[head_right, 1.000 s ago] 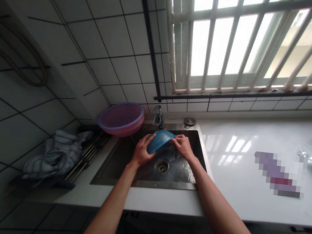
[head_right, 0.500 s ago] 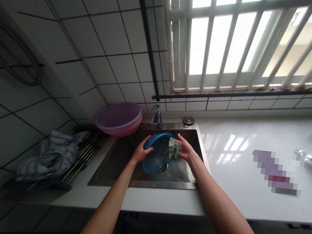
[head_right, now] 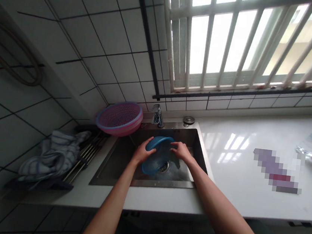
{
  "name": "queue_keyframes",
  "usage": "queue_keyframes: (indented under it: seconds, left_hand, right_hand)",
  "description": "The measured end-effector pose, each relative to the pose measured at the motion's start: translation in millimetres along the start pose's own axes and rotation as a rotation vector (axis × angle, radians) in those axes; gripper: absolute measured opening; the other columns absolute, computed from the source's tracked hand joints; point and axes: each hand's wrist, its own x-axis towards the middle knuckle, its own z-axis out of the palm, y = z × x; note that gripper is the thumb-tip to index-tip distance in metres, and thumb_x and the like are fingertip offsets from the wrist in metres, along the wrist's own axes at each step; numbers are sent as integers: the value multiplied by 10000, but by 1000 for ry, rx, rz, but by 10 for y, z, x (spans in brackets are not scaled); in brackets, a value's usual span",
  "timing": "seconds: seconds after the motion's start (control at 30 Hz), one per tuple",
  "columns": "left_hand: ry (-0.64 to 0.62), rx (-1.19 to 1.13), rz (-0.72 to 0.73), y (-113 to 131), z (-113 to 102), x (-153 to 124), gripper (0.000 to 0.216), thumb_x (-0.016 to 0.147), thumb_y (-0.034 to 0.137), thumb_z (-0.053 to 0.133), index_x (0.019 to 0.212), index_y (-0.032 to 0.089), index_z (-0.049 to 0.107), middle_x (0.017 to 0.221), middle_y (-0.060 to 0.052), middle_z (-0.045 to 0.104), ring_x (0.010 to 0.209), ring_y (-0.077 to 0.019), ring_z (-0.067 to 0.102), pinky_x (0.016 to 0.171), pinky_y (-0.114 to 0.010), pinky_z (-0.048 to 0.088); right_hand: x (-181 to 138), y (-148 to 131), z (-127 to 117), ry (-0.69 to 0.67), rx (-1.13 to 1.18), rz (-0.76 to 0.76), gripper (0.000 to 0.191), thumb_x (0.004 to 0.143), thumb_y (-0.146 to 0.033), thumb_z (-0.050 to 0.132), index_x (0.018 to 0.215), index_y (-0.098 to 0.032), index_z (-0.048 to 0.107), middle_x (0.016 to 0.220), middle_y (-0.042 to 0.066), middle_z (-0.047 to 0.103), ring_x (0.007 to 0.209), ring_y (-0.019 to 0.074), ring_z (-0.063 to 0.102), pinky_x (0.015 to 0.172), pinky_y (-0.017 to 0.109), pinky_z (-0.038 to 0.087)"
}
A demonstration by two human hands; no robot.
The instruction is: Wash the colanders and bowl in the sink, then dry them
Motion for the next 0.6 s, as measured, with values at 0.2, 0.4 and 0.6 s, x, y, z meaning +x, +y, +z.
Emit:
queue_keyframes:
  seconds: [0.2,0.4,0.6]
  left_hand:
    - [70,-419,-233,-66,-7,73,737,784,324,905,1476,235,668,1444,-141,718,1308,-337,688,1160,-482,504]
    - [37,-635,-263,-74,-9,47,640,775,374,879,1385,259,722,1427,-98,730,1303,-300,682,1106,-422,536]
    - [19,-736,-397,62,-15,19,625,756,417,858,1349,262,734,1349,-96,752,1143,-274,727,912,-353,589]
  right_hand:
    - [-33,-233,-151,-214,920,154,529,921,-259,654,1449,-239,683,1039,69,817,821,192,742,770,303,614]
    - [-94,-363,-375,-249,1200,88,594,866,-109,623,1424,-308,664,1043,2,794,707,117,673,682,219,588]
    - [-29,-189,-319,-189,1094,118,291,874,-291,745,1155,-219,759,850,33,758,611,155,636,550,270,570]
